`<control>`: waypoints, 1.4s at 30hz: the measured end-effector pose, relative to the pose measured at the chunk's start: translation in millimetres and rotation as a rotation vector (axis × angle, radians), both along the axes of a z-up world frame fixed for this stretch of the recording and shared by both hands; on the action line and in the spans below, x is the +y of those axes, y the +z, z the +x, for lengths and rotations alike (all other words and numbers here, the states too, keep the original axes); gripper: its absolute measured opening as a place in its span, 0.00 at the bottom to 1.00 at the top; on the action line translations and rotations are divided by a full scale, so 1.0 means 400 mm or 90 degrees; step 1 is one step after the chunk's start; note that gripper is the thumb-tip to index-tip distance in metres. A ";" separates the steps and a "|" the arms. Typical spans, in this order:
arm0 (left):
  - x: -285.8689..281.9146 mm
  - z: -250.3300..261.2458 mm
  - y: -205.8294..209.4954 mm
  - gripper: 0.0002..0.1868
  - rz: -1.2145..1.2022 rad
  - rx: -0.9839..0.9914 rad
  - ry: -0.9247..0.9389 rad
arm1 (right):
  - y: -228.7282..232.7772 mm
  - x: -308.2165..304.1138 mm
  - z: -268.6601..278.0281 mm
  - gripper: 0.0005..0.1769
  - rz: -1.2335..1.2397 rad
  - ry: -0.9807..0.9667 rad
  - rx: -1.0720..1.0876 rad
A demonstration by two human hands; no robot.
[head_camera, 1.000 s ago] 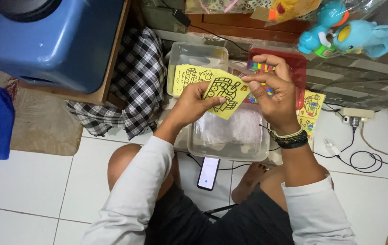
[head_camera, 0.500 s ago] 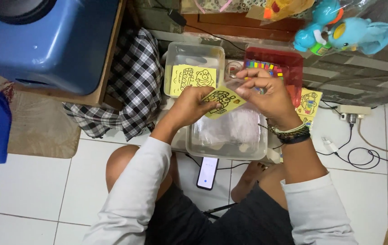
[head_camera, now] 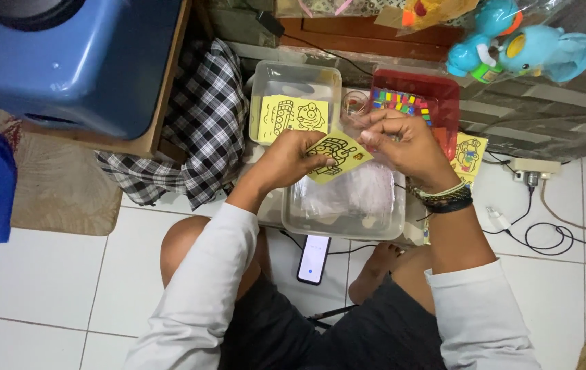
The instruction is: The person places small plastic blocks into transparent plastic bags with cartoon-animal card inserts. They seal each bag and place them into a plastic container.
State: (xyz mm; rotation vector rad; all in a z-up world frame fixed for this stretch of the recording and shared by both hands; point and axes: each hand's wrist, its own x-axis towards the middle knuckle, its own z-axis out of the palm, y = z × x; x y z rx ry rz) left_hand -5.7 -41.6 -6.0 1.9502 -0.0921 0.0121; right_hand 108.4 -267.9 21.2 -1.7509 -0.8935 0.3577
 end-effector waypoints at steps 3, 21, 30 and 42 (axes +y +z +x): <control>0.005 0.001 -0.001 0.07 0.016 -0.002 -0.004 | 0.010 -0.007 -0.002 0.02 -0.027 0.009 0.036; 0.005 0.006 -0.013 0.11 0.030 0.047 -0.021 | -0.015 0.019 -0.003 0.04 -0.048 0.039 0.000; -0.006 0.004 0.006 0.10 0.015 0.018 -0.003 | -0.042 0.009 0.006 0.03 -0.084 0.066 -0.017; 0.048 0.026 -0.047 0.20 -0.300 0.050 0.096 | 0.009 -0.021 0.006 0.05 0.006 -0.161 0.158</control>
